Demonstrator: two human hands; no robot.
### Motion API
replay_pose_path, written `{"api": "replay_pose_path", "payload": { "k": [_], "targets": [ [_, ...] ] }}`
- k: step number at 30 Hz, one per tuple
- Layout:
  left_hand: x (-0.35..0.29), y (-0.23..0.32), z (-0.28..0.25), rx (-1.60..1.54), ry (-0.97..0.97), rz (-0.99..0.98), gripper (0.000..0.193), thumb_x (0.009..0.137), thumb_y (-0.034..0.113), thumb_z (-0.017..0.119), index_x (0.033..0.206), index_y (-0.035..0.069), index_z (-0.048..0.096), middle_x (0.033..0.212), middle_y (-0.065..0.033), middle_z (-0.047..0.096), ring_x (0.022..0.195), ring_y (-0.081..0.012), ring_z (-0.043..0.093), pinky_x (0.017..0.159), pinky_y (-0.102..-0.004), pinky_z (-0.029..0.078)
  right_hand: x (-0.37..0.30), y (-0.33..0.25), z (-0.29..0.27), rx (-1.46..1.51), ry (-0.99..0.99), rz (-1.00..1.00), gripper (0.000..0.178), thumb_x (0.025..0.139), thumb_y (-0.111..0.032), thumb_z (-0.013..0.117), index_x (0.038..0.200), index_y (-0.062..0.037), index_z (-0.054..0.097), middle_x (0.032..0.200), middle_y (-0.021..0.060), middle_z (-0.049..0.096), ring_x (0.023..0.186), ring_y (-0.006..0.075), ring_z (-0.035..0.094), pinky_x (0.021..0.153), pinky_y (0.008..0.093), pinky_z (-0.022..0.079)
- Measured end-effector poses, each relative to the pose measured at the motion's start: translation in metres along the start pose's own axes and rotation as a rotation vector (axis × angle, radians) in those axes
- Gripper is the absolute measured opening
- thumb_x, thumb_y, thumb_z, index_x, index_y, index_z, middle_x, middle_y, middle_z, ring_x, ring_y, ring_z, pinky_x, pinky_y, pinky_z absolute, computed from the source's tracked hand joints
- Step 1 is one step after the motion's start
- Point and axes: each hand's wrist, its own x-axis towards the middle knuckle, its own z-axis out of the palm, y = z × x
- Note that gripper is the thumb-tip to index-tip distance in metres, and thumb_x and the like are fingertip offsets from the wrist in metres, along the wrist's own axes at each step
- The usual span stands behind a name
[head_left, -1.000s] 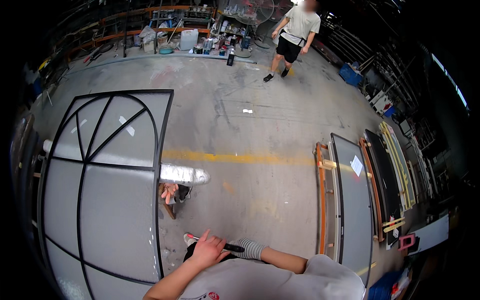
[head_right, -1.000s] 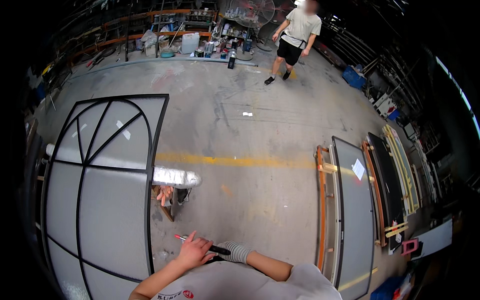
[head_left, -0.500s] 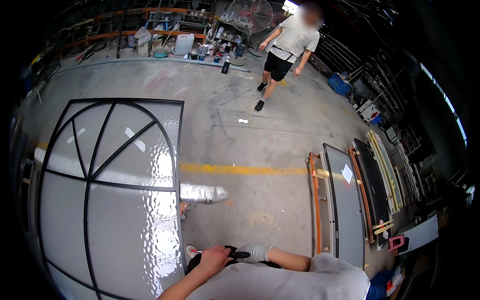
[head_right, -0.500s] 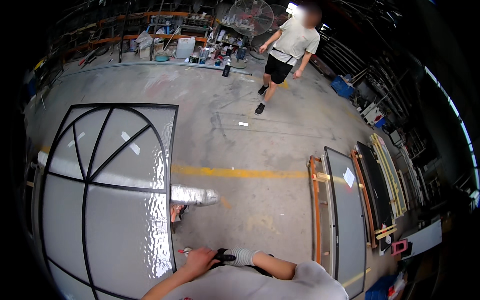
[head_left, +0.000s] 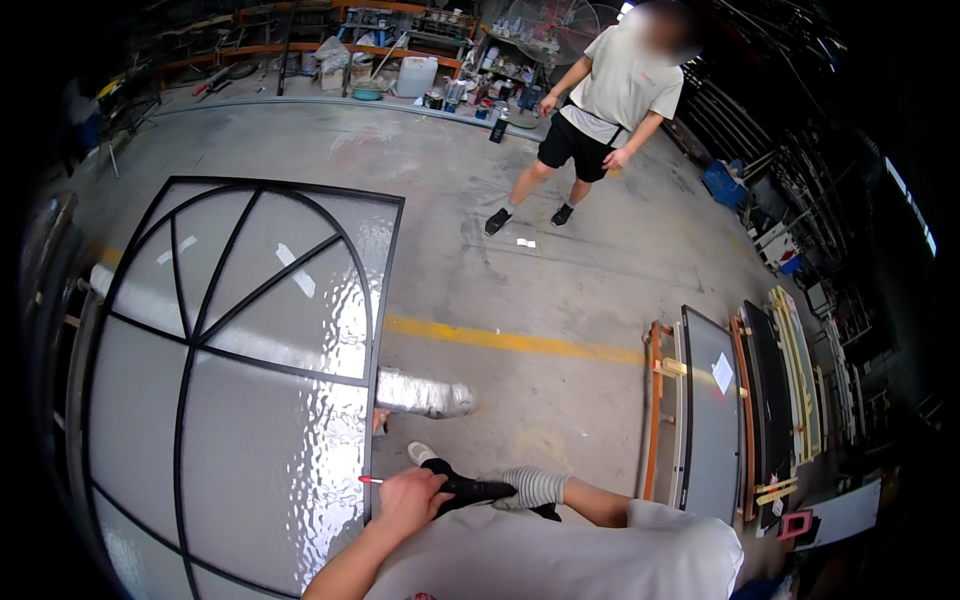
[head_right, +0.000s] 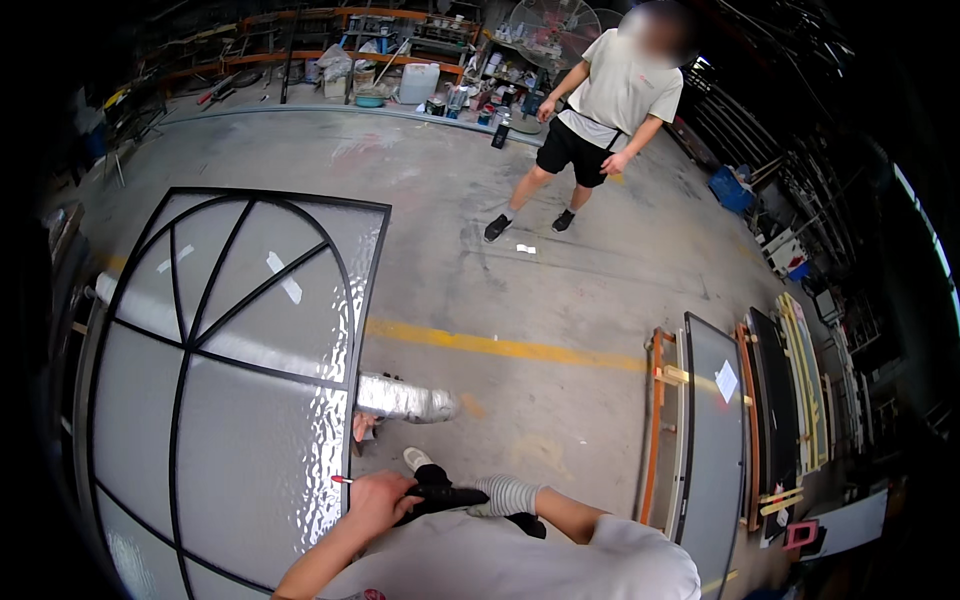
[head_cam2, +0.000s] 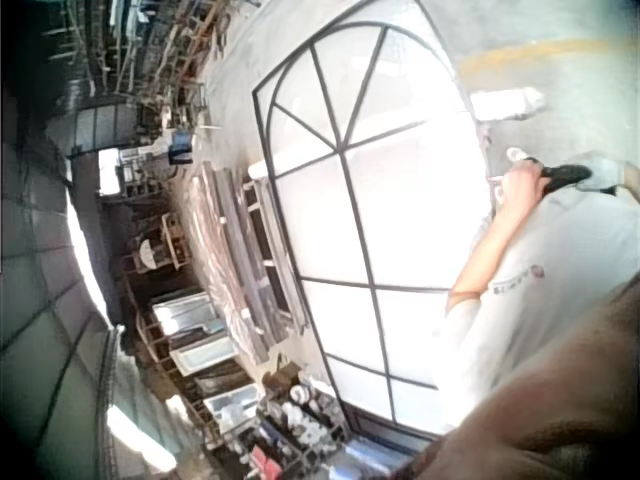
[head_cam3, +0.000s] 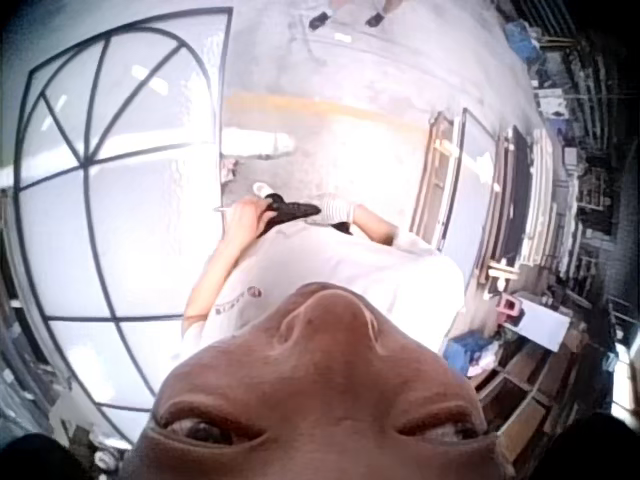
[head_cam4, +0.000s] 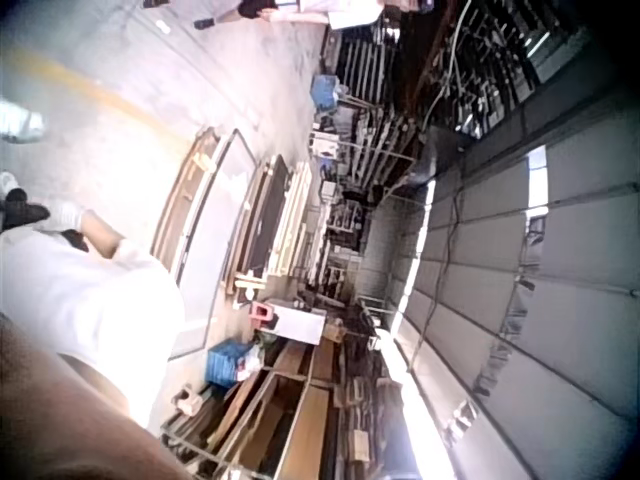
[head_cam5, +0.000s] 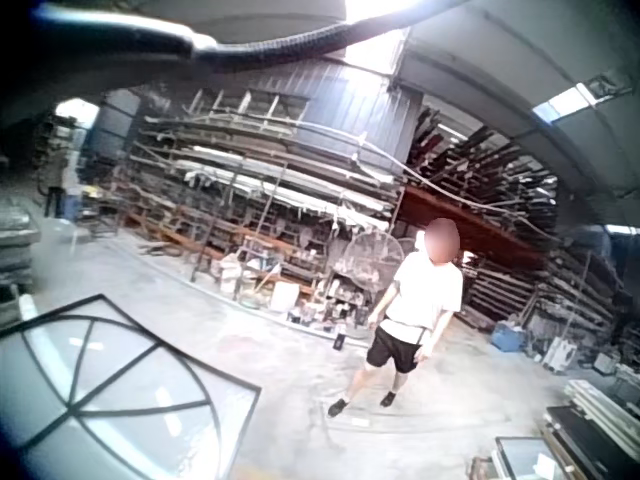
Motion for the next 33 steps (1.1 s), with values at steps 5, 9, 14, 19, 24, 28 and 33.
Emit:
{"api": "replay_pose_path", "payload": {
  "k": [5,9,14,19,24,28,33],
  "targets": [
    [0.051,0.012,-0.026,0.085,0.092,0.066,0.023,0.072,0.027,0.073,0.087,0.01,0.069,0.072,-0.005,0.061,0.074,-0.0241,0.061,0.063,-0.0381,0.049,0.004,-0.035,-0.087,0.021,-0.235,-0.03,0.059,0.086,-0.033,0.064,0.138,-0.0128,0.044,0.127,0.02,0.056,0.109,0.031,0.058,0.095,0.0389,0.045],
    [0.084,0.028,-0.054,0.165,0.122,0.122,0.029,0.071,0.03,0.075,0.091,0.009,0.069,0.072,-0.005,0.058,0.073,-0.0256,0.058,0.072,-0.0376,0.045,-0.009,-0.065,-0.142,0.195,-0.286,0.001,0.032,0.089,-0.034,0.064,0.102,-0.0048,0.061,0.07,0.0028,0.057,0.057,0.0114,0.053,0.054,0.0287,0.047],
    [0.095,0.038,-0.077,0.096,0.504,0.083,0.052,0.07,0.019,0.077,0.115,0.0,0.059,0.119,-0.0178,0.056,0.104,-0.0357,0.057,0.09,-0.0428,0.046,0.006,-0.08,-0.207,0.029,-0.207,0.004,0.029,0.09,-0.03,0.062,0.106,-0.0072,0.055,0.068,0.0007,0.054,0.05,0.0102,0.05,0.046,0.0254,0.045],
    [0.052,0.002,-0.089,0.238,0.803,-0.285,0.046,0.076,0.013,0.068,0.118,-0.002,0.056,0.134,-0.0228,0.046,0.118,-0.0414,0.048,0.097,-0.0461,0.041,0.073,-0.097,-0.279,0.0,0.08,0.021,0.04,0.089,-0.035,0.064,0.106,-0.0011,0.054,0.059,0.0027,0.052,0.038,0.0114,0.047,0.037,0.0283,0.042],
    [-0.044,-0.06,-0.056,0.367,0.806,-0.736,0.047,0.08,0.016,0.066,0.121,-0.003,0.053,0.136,-0.0244,0.042,0.122,-0.0423,0.043,0.1,-0.0469,0.039,0.168,-0.143,-0.322,-0.152,0.258,-0.092,0.032,0.089,-0.026,0.062,0.108,-0.0019,0.055,0.058,0.0038,0.05,0.039,0.0138,0.049,0.036,0.0303,0.041],
    [-0.105,-0.092,-0.028,0.454,0.782,-0.977,0.054,0.081,0.02,0.065,0.128,-0.001,0.049,0.141,-0.0259,0.037,0.128,-0.0433,0.038,0.105,-0.051,0.033,0.23,-0.167,-0.327,-0.242,0.415,-0.108,0.032,0.086,-0.022,0.063,0.109,-0.0009,0.056,0.061,0.0086,0.052,0.042,0.0194,0.052,0.038,0.0356,0.044],
    [-0.149,-0.141,-0.025,0.602,0.687,-1.262,0.064,0.084,0.03,0.062,0.137,0.001,0.042,0.146,-0.026,0.029,0.135,-0.0441,0.028,0.11,-0.0558,0.023,0.305,-0.161,-0.323,-0.508,0.596,-0.314,0.032,0.081,-0.027,0.066,0.098,-0.0004,0.059,0.069,0.0161,0.06,0.064,0.0306,0.06,0.063,0.0413,0.049]
  ]
}}
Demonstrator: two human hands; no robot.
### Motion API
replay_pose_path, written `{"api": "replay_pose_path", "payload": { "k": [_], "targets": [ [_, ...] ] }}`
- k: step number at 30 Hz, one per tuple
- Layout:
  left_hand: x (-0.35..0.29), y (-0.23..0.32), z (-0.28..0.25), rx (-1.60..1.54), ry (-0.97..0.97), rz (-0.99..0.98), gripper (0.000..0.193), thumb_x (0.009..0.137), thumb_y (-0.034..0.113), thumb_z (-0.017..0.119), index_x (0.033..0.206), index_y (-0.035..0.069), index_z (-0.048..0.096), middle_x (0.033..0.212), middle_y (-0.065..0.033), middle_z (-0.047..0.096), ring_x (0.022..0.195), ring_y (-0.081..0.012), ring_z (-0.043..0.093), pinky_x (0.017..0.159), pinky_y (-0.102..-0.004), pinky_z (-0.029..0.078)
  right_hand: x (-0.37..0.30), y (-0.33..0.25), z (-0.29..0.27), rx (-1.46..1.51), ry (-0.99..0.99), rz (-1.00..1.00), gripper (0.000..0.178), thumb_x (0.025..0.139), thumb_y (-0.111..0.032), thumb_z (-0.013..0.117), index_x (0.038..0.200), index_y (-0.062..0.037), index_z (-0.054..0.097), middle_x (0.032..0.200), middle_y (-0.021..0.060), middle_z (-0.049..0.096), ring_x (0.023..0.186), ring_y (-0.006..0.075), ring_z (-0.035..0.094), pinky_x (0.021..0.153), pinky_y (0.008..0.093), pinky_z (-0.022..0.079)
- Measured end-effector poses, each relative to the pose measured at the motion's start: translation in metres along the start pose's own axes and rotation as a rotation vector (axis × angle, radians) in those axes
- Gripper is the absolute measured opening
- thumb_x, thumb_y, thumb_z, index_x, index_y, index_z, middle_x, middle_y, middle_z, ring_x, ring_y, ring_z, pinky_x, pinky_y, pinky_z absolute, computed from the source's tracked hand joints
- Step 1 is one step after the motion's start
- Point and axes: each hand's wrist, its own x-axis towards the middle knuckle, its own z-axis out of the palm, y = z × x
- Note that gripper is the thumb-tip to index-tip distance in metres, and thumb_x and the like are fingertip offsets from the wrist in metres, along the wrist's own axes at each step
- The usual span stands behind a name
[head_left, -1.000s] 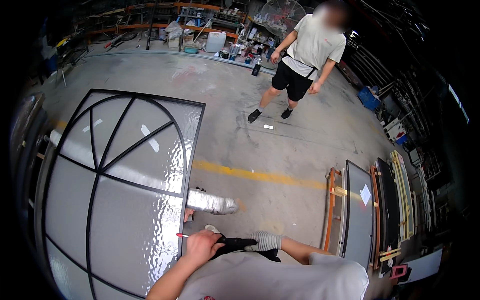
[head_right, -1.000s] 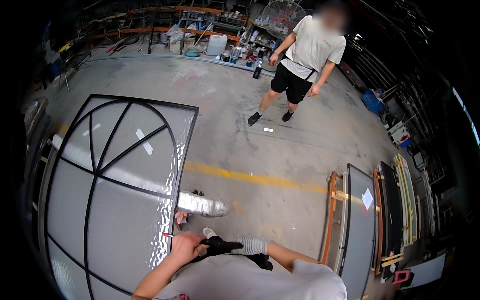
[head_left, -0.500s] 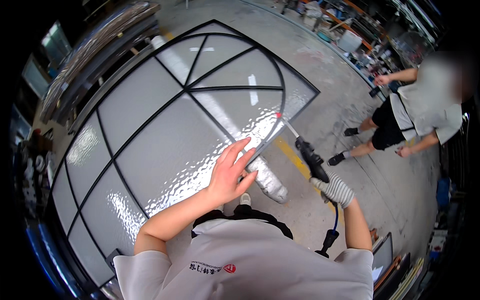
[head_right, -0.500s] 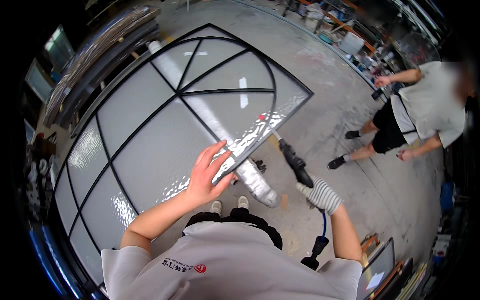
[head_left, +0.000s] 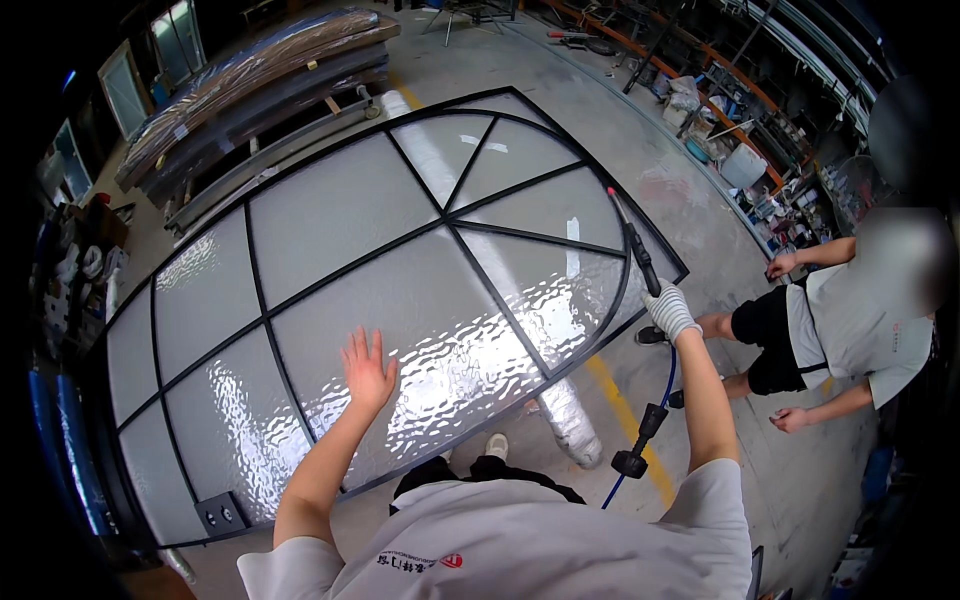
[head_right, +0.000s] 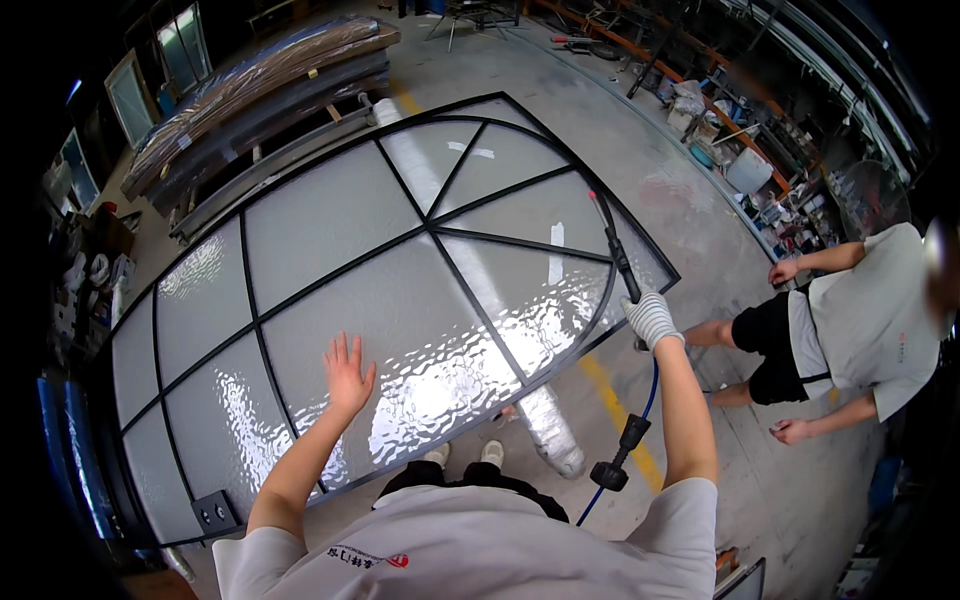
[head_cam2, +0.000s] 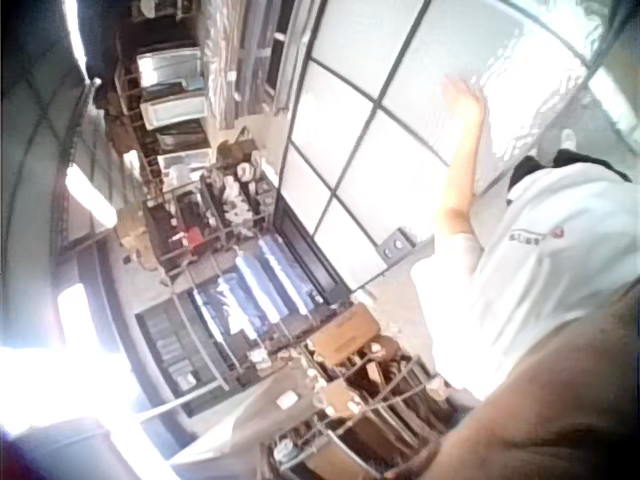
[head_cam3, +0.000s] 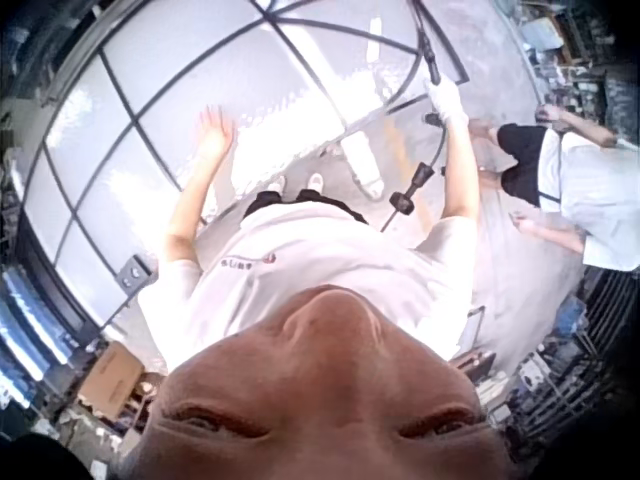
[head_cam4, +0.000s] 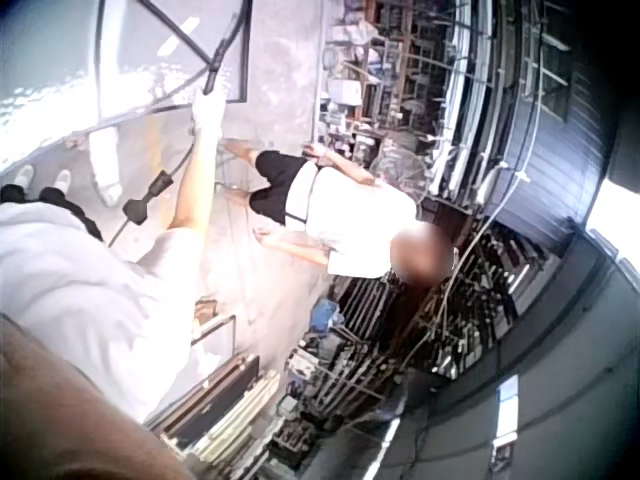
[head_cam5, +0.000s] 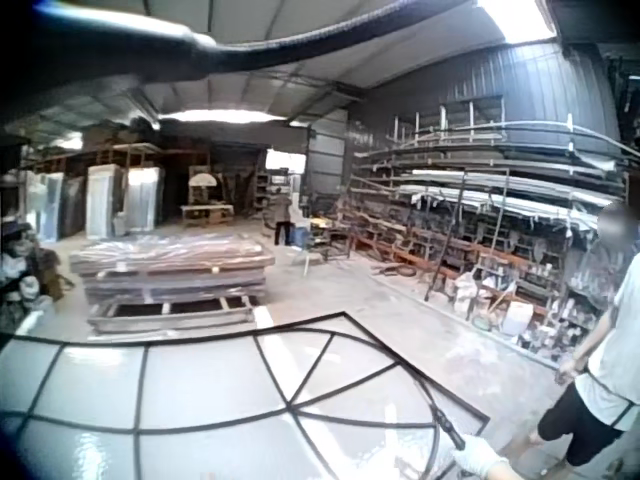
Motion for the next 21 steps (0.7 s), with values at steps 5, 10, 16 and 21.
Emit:
{"api": "replay_pose_path", "payload": {
  "k": [5,10,16,21],
  "targets": [
    [0.042,-0.019,0.016,-0.026,0.053,-0.043,0.063,0.089,0.035,0.053,0.142,0.003,0.037,0.152,-0.0213,0.023,0.14,-0.0376,0.023,0.112,-0.0532,0.021,0.014,-0.054,0.006,-0.185,-0.07,-0.068,0.037,0.083,-0.032,0.065,0.101,0.0011,0.059,0.085,0.0276,0.063,0.085,0.0444,0.06,0.073,0.046,0.048],
    [0.049,-0.012,0.007,-0.116,-0.036,0.023,0.061,0.092,0.033,0.049,0.144,0.005,0.033,0.154,-0.0184,0.021,0.142,-0.0351,0.021,0.113,-0.0521,0.02,0.02,-0.064,0.015,-0.126,-0.054,0.114,0.034,0.083,-0.03,0.064,0.102,-0.0015,0.061,0.092,0.0248,0.065,0.088,0.0417,0.062,0.077,0.047,0.049],
    [0.051,-0.016,0.007,-0.122,-0.079,0.022,0.063,0.091,0.037,0.051,0.142,0.003,0.037,0.153,-0.0183,0.024,0.142,-0.0335,0.021,0.113,-0.0499,0.02,0.041,-0.067,0.05,-0.265,-0.043,0.1,0.038,0.081,-0.028,0.068,0.105,-0.0005,0.06,0.084,0.0259,0.064,0.082,0.0417,0.063,0.071,0.0448,0.05],
    [0.053,-0.016,0.008,-0.12,-0.062,0.035,0.062,0.09,0.036,0.053,0.141,0.002,0.038,0.152,-0.0192,0.026,0.141,-0.0349,0.023,0.113,-0.0501,0.02,0.04,-0.141,0.092,-0.347,-0.368,-0.077,0.043,0.081,-0.037,0.064,0.109,-0.0044,0.061,0.092,0.0228,0.066,0.084,0.0397,0.064,0.074,0.0432,0.052]
  ]
}}
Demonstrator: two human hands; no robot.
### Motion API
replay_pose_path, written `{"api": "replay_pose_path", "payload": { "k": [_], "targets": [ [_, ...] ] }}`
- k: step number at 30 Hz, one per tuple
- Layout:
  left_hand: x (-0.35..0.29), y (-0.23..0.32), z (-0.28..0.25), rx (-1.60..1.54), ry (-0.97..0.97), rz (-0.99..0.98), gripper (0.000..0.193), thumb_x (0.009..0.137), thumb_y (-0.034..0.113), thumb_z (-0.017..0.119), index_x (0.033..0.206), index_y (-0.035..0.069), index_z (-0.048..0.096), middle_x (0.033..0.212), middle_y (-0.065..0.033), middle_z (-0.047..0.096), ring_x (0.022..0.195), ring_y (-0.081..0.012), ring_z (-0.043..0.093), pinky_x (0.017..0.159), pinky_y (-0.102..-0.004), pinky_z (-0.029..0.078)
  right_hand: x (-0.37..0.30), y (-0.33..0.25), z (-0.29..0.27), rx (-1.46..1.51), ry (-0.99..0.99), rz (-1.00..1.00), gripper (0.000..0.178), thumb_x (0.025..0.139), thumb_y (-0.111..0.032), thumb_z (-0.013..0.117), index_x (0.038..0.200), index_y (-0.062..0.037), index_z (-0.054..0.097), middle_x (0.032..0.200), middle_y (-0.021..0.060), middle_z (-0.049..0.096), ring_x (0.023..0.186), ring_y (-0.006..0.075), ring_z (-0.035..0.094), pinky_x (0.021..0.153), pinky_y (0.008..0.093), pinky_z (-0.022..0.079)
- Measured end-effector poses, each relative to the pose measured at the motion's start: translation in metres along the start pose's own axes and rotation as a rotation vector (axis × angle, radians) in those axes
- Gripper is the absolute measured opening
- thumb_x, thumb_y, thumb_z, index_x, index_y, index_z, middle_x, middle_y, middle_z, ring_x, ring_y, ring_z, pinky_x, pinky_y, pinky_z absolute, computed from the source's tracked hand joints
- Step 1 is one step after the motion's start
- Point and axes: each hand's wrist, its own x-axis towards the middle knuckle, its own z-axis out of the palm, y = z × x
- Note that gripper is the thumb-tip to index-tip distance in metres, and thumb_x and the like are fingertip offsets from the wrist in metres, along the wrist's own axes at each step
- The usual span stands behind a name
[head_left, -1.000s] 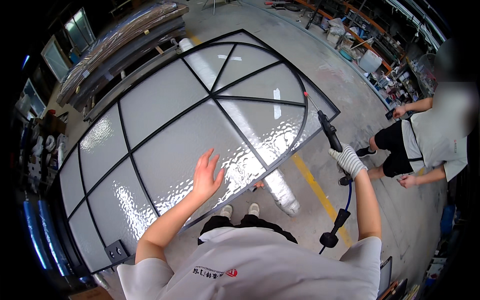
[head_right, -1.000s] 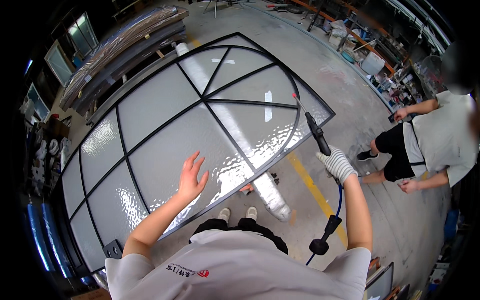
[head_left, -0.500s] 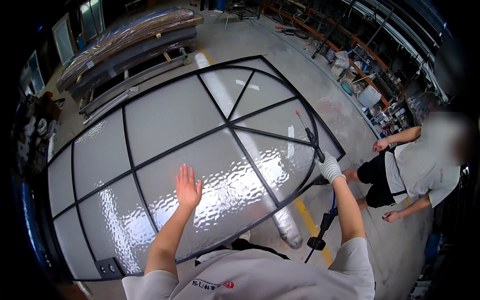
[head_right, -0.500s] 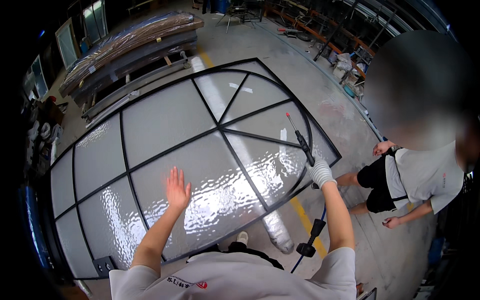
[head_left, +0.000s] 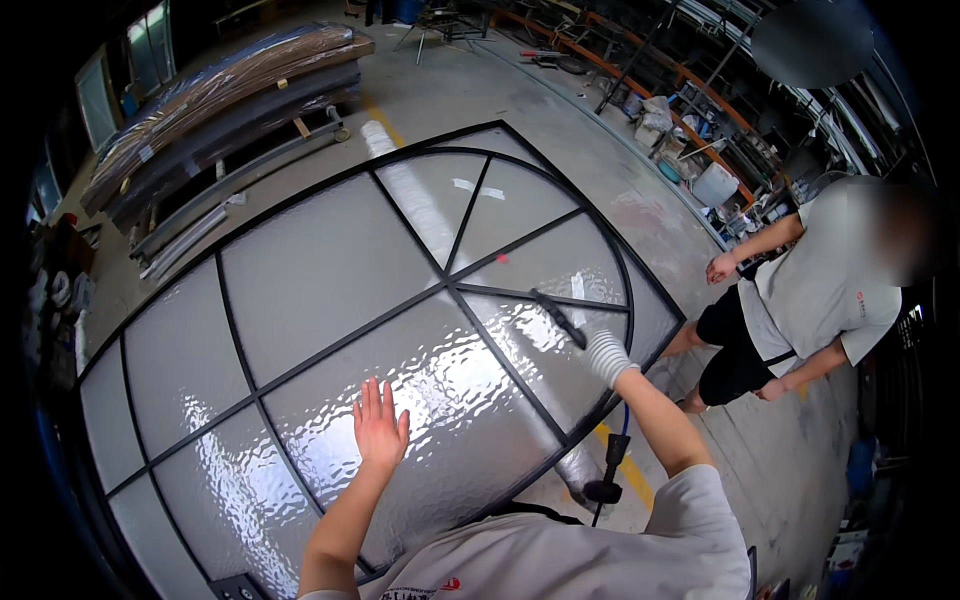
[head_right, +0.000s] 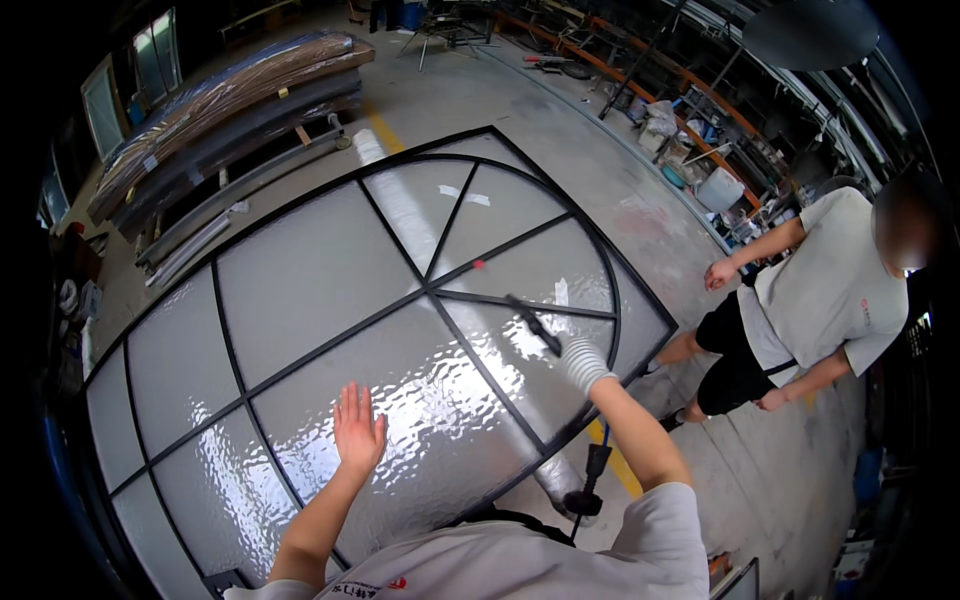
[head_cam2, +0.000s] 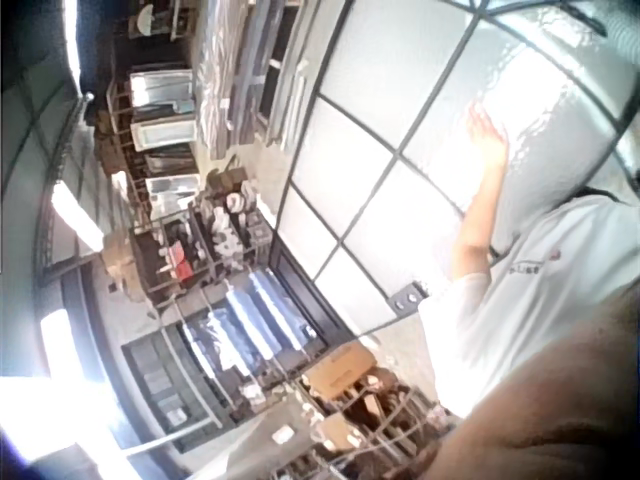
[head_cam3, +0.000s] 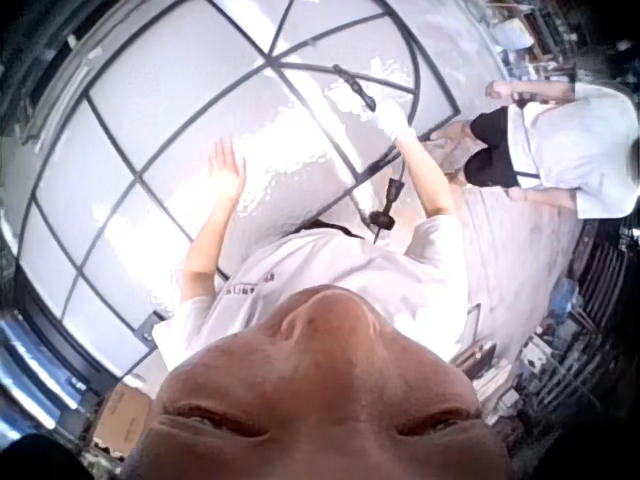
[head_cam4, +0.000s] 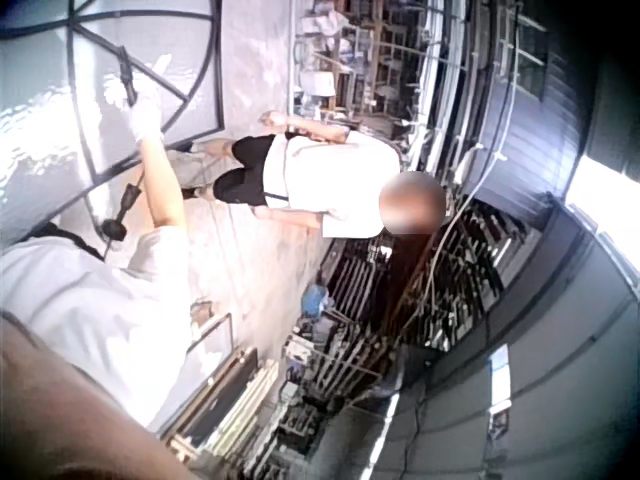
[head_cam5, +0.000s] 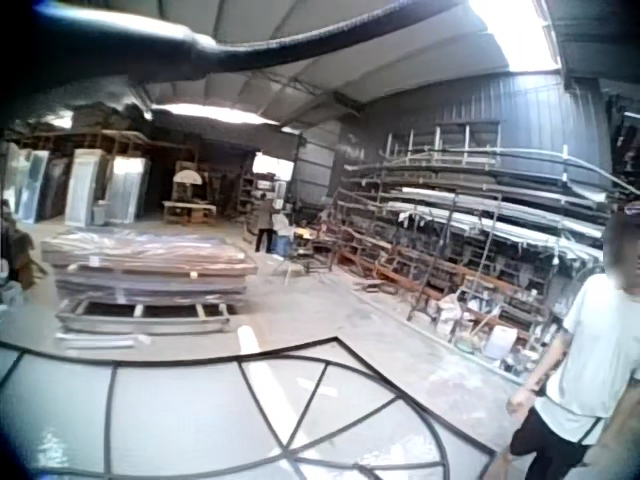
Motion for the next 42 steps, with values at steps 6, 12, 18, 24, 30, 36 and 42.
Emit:
{"api": "replay_pose_path", "payload": {
  "k": [6,12,18,24,30,36,42],
  "targets": [
    [0.001,0.002,0.001,0.006,0.014,0.009,0.061,0.09,0.034,0.052,0.14,0.002,0.039,0.151,-0.0195,0.027,0.14,-0.0358,0.025,0.113,-0.0497,0.02,-0.079,-0.088,-0.014,-0.186,-0.289,-0.4,0.038,0.084,-0.034,0.061,0.106,-0.0025,0.06,0.087,0.0214,0.067,0.085,0.0363,0.066,0.077,0.0438,0.053],
    [-0.001,-0.001,0.006,0.071,0.021,0.039,0.061,0.092,0.034,0.049,0.142,0.002,0.036,0.151,-0.0195,0.026,0.141,-0.0358,0.022,0.113,-0.0503,0.02,-0.083,0.107,-0.002,0.053,0.21,0.319,0.037,0.08,-0.028,0.063,0.105,-0.0007,0.063,0.091,0.0272,0.064,0.088,0.0404,0.063,0.079,0.0458,0.05],
    [-0.003,0.001,0.01,0.093,0.006,0.025,0.061,0.092,0.034,0.047,0.143,0.002,0.034,0.152,-0.0186,0.025,0.141,-0.0354,0.022,0.112,-0.0509,0.021,-0.23,0.21,0.016,0.439,0.066,0.783,0.029,0.078,-0.025,0.07,0.096,-0.0021,0.067,0.073,0.0168,0.067,0.054,0.0272,0.063,0.045,0.0362,0.05],
    [-0.002,-0.002,0.014,0.087,0.033,0.06,0.06,0.093,0.032,0.048,0.144,0.005,0.033,0.152,-0.0187,0.025,0.141,-0.0372,0.021,0.111,-0.0539,0.022,-0.384,0.202,0.123,0.959,-0.705,-0.069,0.033,0.073,-0.035,0.079,0.089,-0.0072,0.069,0.064,0.0038,0.062,0.05,0.0139,0.056,0.046,0.0319,0.046],
    [-0.001,-0.01,0.023,0.115,0.051,0.089,0.061,0.093,0.03,0.05,0.145,0.005,0.031,0.153,-0.0175,0.024,0.141,-0.0369,0.021,0.112,-0.0525,0.022,-0.482,0.208,0.14,0.889,-0.99,0.562,0.034,0.073,-0.036,0.079,0.088,-0.0068,0.069,0.064,0.004,0.062,0.051,0.0145,0.056,0.048,0.0322,0.046],
    [-0.001,-0.015,0.03,0.138,0.064,0.083,0.061,0.093,0.03,0.05,0.146,0.006,0.03,0.153,-0.017,0.024,0.141,-0.0362,0.022,0.113,-0.0516,0.021,-0.524,0.213,0.186,0.916,-0.807,0.787,0.035,0.073,-0.037,0.079,0.088,-0.0065,0.069,0.064,0.0042,0.062,0.052,0.0151,0.057,0.049,0.0325,0.047],
    [-0.001,-0.024,0.036,0.159,0.092,0.099,0.06,0.093,0.029,0.05,0.145,0.006,0.032,0.152,-0.0169,0.026,0.141,-0.036,0.023,0.113,-0.0509,0.021,-0.52,0.188,0.257,0.954,-0.535,0.854,0.037,0.073,-0.038,0.079,0.087,-0.0061,0.069,0.064,0.0044,0.062,0.053,0.0157,0.057,0.05,0.0328,0.047]
  ]
}}
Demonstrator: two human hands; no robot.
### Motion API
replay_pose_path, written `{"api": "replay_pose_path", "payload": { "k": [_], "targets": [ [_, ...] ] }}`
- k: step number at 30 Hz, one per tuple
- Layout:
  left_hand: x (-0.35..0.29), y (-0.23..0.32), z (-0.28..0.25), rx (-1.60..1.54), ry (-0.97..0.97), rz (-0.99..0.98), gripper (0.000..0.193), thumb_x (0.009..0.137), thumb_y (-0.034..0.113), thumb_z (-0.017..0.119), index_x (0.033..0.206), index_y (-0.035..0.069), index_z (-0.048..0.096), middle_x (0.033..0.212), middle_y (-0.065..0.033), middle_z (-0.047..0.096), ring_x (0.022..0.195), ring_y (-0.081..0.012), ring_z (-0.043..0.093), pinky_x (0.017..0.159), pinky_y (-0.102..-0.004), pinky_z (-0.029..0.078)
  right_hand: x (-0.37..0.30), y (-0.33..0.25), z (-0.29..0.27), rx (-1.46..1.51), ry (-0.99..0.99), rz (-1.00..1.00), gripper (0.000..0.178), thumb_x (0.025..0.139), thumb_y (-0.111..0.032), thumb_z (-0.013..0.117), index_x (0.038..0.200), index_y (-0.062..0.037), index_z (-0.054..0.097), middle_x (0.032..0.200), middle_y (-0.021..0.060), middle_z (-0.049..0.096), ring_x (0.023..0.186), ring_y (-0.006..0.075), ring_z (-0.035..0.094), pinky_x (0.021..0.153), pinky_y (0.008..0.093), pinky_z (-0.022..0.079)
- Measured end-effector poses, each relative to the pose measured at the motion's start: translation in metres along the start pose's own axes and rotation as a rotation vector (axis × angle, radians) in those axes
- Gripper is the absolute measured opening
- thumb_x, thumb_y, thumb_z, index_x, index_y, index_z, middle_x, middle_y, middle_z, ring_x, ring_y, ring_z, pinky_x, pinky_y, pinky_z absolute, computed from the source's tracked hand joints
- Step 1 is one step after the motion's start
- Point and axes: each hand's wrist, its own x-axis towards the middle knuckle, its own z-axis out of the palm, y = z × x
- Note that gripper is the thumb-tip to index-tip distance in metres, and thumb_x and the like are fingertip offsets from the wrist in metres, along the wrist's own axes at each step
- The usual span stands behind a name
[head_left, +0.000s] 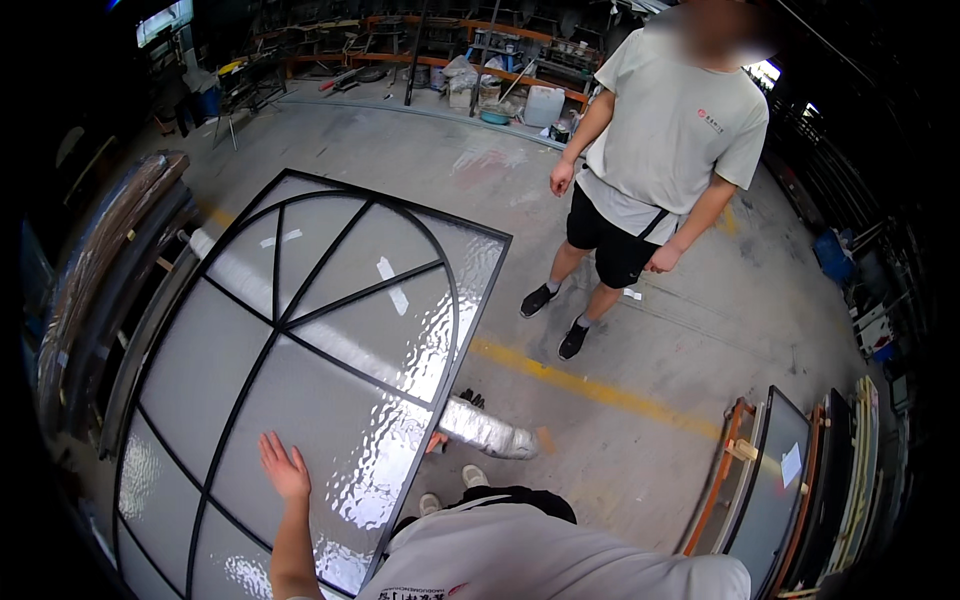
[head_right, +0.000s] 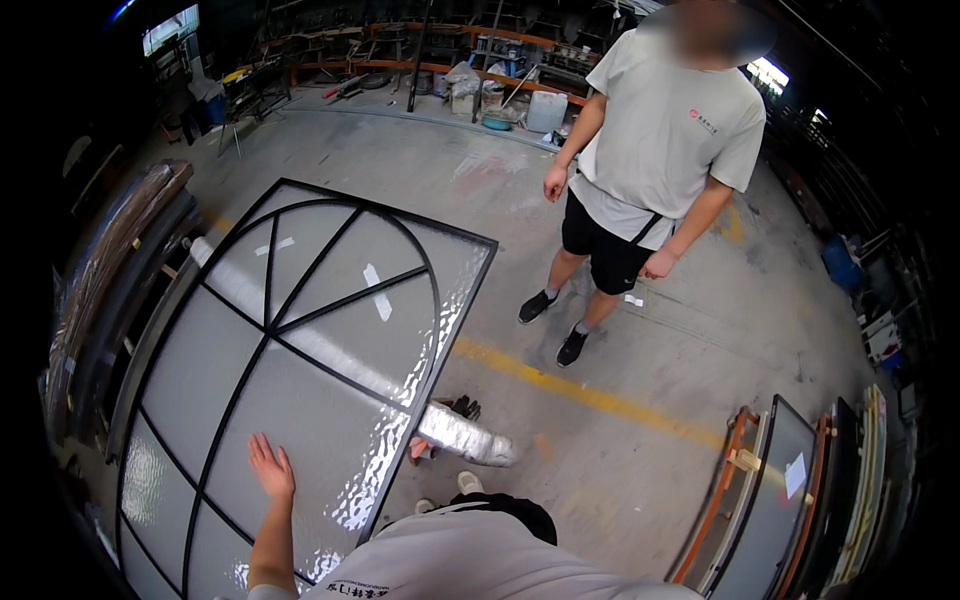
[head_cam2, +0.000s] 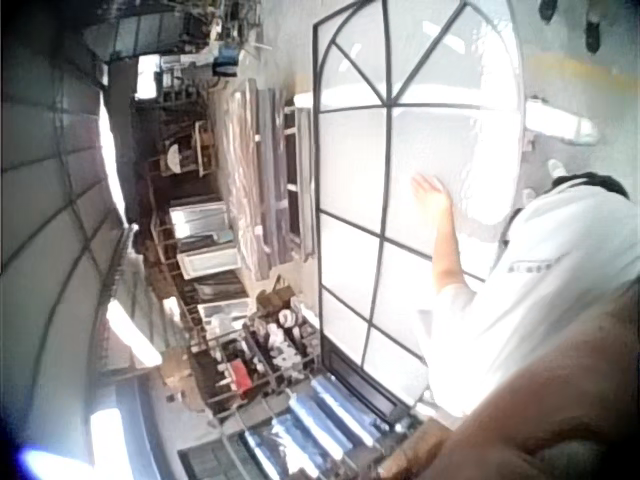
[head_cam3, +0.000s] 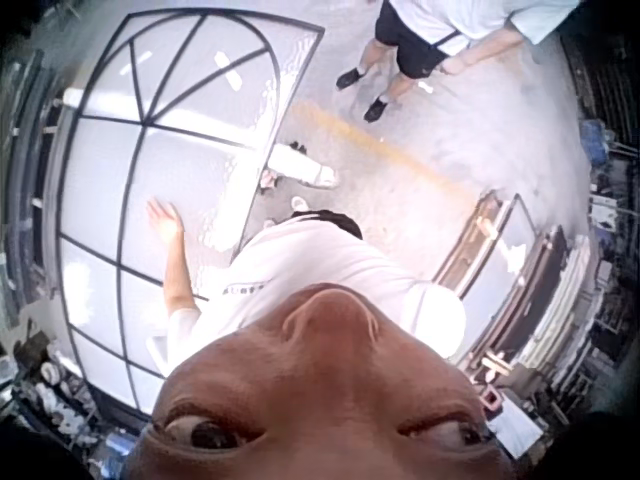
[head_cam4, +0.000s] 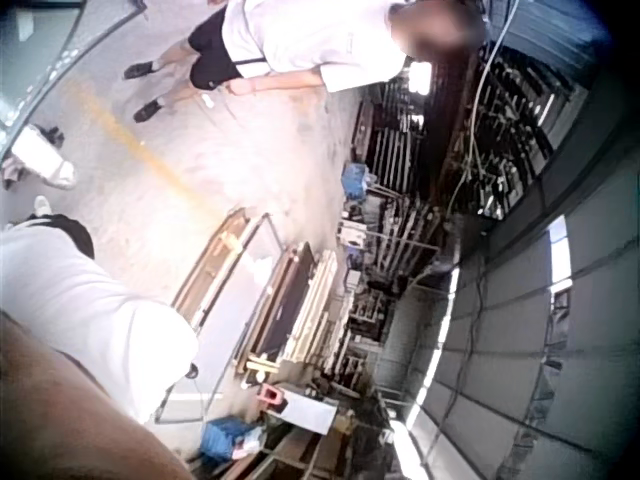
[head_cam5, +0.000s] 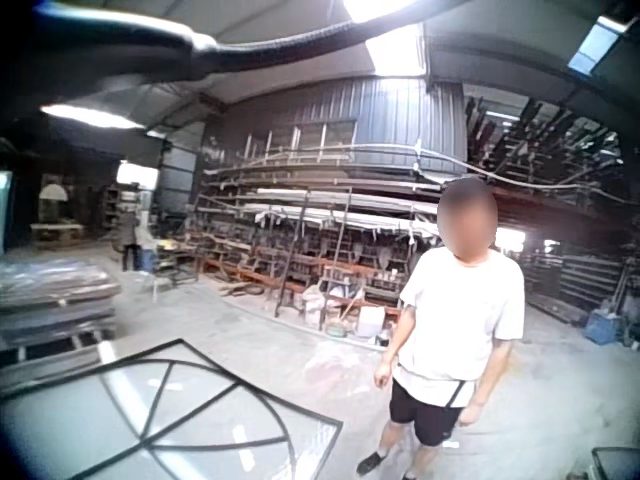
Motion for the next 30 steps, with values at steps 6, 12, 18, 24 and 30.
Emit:
{"api": "replay_pose_path", "payload": {
  "k": [6,12,18,24,30],
  "targets": [
    [0.001,0.01,-0.004,-0.015,-0.012,-0.026,0.058,0.093,0.028,0.049,0.143,0.003,0.034,0.151,-0.0183,0.027,0.14,-0.0367,0.024,0.113,-0.0497,0.021,0.021,0.016,0.037,0.048,0.079,-0.024,0.038,0.072,-0.039,0.079,0.087,-0.0057,0.069,0.064,0.0047,0.063,0.054,0.0163,0.058,0.052,0.0332,0.048],
    [-0.027,0.06,0.002,-0.058,-0.014,0.051,0.06,0.09,0.024,0.053,0.141,-0.003,0.035,0.15,-0.023,0.028,0.14,-0.0393,0.023,0.113,-0.0499,0.021,0.034,0.029,0.036,0.028,0.018,-0.015,0.039,0.072,-0.04,0.079,0.087,-0.0054,0.069,0.065,0.0049,0.063,0.055,0.0169,0.058,0.053,0.0335,0.048],
    [-0.094,0.162,-0.041,-0.393,-0.283,0.366,0.069,0.081,0.02,0.061,0.141,-0.004,0.034,0.146,-0.0257,0.034,0.138,-0.0411,0.028,0.112,-0.0488,0.024,0.046,0.032,0.012,-0.065,-0.115,0.007,0.04,0.072,-0.041,0.079,0.086,-0.005,0.069,0.065,0.0051,0.063,0.056,0.0175,0.059,0.055,0.0338,0.049],
    [-0.126,0.16,-0.074,-0.51,-0.328,0.372,0.07,0.081,0.018,0.061,0.14,-0.006,0.033,0.142,-0.0259,0.039,0.133,-0.0431,0.034,0.111,-0.045,0.029,0.048,0.011,0.005,-0.199,-0.159,-0.154,0.042,0.072,-0.042,0.079,0.086,-0.0046,0.069,0.065,0.0053,0.063,0.057,0.0181,0.059,0.056,0.0341,0.049],
    [-0.144,0.116,-0.083,-0.671,-0.341,0.374,0.048,0.086,0.017,0.057,0.129,-0.003,0.05,0.117,-0.0228,0.059,0.11,-0.0387,0.054,0.096,-0.0433,0.043,-0.021,-0.021,0.048,-0.287,0.082,-0.474,0.049,0.073,-0.053,0.072,0.088,-0.0066,0.069,0.071,0.0123,0.066,0.065,0.0274,0.063,0.066,0.0371,0.051]
  ]
}}
